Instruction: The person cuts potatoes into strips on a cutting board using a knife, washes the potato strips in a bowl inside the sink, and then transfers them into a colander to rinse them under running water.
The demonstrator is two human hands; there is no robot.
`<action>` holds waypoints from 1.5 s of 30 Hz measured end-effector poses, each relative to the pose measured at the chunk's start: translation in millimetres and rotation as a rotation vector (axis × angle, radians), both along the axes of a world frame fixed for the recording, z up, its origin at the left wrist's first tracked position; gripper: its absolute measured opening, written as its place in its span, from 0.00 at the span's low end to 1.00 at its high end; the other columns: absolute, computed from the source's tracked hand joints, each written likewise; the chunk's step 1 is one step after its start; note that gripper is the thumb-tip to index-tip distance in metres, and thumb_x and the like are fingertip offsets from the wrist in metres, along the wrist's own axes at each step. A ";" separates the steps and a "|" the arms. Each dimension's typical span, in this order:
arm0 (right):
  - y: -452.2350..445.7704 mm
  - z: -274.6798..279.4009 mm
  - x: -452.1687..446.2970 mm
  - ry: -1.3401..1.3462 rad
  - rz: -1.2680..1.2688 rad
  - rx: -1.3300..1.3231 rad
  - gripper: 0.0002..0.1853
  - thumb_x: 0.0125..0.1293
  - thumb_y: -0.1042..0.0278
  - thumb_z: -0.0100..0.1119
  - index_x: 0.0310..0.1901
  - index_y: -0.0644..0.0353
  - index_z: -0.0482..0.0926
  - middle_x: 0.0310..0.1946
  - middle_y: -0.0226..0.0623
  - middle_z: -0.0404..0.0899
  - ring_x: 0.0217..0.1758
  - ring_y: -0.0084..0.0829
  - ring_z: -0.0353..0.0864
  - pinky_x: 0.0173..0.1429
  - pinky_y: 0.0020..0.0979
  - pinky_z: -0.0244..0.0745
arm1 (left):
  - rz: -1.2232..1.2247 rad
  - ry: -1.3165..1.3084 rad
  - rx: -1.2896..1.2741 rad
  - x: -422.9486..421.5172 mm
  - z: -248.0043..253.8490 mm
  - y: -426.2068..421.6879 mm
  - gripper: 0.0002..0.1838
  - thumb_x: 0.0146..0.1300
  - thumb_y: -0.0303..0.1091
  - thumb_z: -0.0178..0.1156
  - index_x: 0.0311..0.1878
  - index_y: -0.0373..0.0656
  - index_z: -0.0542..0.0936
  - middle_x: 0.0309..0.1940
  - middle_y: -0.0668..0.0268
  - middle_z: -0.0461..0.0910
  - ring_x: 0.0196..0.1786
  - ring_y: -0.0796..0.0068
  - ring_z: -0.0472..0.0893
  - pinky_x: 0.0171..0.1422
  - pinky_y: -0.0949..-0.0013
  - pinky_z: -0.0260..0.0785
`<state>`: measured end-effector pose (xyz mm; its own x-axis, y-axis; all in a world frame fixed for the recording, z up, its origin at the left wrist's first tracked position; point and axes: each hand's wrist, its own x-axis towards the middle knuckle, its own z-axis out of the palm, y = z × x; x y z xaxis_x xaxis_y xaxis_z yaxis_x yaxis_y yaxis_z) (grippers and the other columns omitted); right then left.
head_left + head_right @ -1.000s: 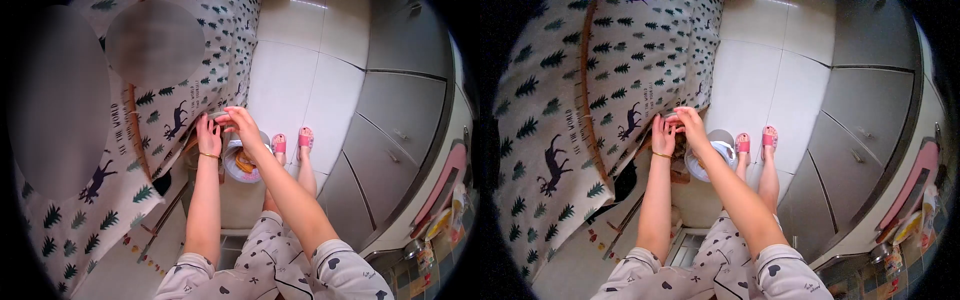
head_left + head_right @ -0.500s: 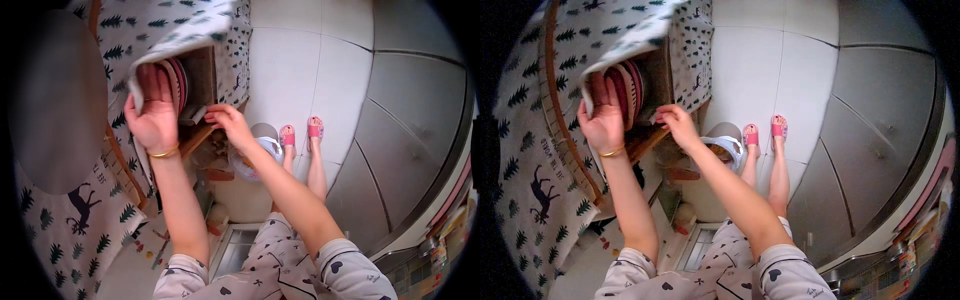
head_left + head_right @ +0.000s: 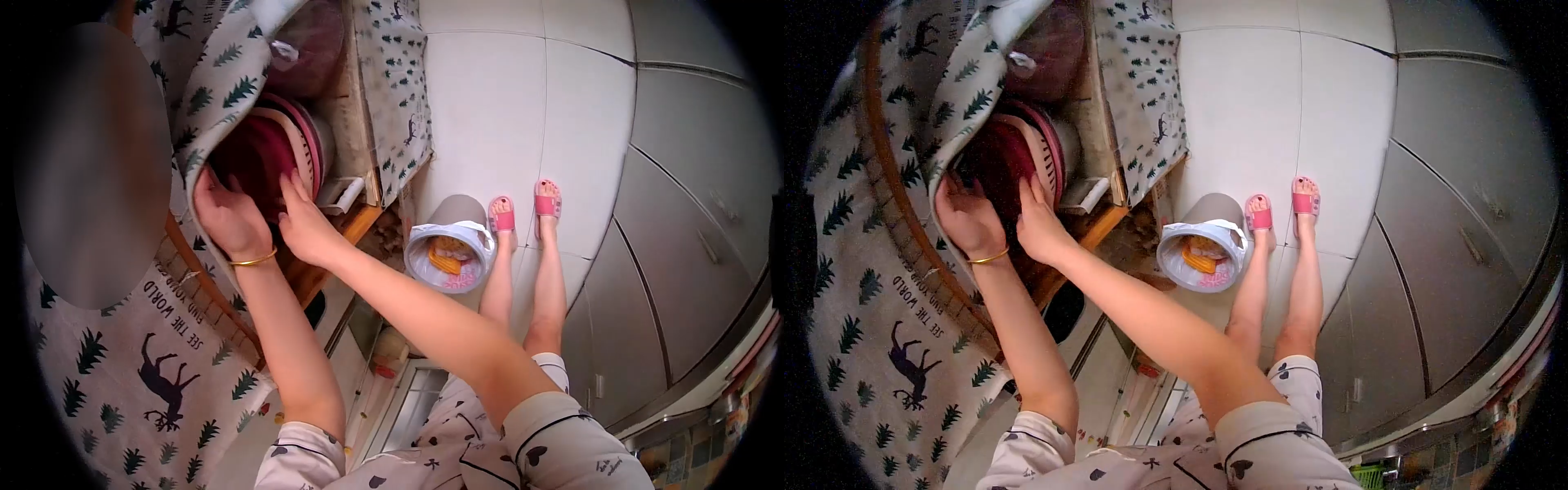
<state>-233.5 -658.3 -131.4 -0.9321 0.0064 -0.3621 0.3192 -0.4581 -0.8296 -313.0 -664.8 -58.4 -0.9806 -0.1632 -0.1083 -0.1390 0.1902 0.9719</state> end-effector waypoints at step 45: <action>181.5 9.5 123.2 -0.044 -0.418 -0.209 0.11 0.60 0.74 0.57 0.24 0.59 0.67 0.27 0.22 0.61 0.29 0.13 0.59 0.33 0.18 0.55 | -0.366 -0.187 -0.539 69.7 68.5 56.9 0.21 0.54 0.29 0.61 0.51 0.28 0.73 0.45 0.55 0.79 0.45 0.68 0.78 0.54 0.69 0.67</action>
